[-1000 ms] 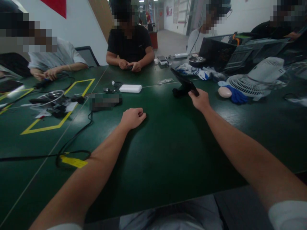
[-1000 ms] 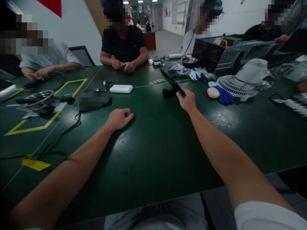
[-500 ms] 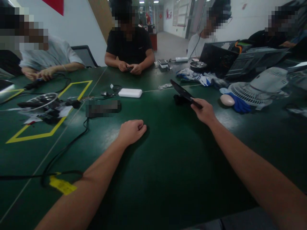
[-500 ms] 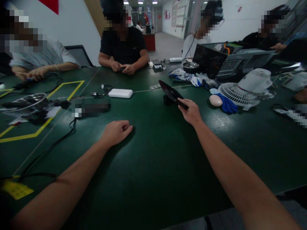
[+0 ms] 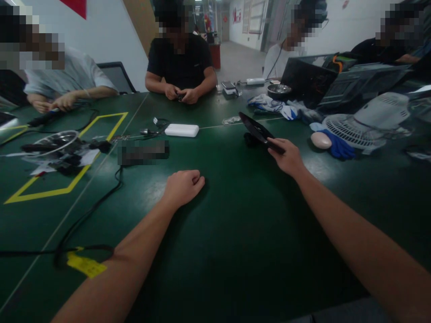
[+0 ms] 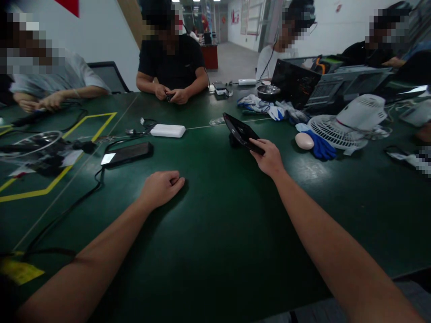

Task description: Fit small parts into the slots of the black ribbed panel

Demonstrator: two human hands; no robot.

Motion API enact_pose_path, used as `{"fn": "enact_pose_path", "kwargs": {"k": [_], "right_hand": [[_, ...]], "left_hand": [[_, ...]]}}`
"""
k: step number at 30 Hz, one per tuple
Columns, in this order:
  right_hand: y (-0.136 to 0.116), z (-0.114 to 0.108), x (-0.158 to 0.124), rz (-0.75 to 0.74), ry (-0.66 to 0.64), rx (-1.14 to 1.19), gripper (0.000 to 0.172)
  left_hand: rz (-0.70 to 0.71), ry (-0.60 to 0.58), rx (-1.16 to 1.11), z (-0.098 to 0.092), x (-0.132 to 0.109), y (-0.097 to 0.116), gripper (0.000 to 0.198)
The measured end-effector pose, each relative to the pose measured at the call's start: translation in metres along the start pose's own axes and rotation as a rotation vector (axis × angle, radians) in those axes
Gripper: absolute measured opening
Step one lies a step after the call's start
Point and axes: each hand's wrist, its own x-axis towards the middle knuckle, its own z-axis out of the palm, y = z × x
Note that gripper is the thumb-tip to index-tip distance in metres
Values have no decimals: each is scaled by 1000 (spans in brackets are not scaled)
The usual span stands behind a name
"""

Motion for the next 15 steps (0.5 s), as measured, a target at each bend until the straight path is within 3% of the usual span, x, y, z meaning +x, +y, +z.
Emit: {"fn": "enact_pose_path", "kwargs": {"k": [15], "right_hand": [[1,5,4,3,-3,-63,43]], "left_hand": [[25,1,14,2,0,-2,37]]}}
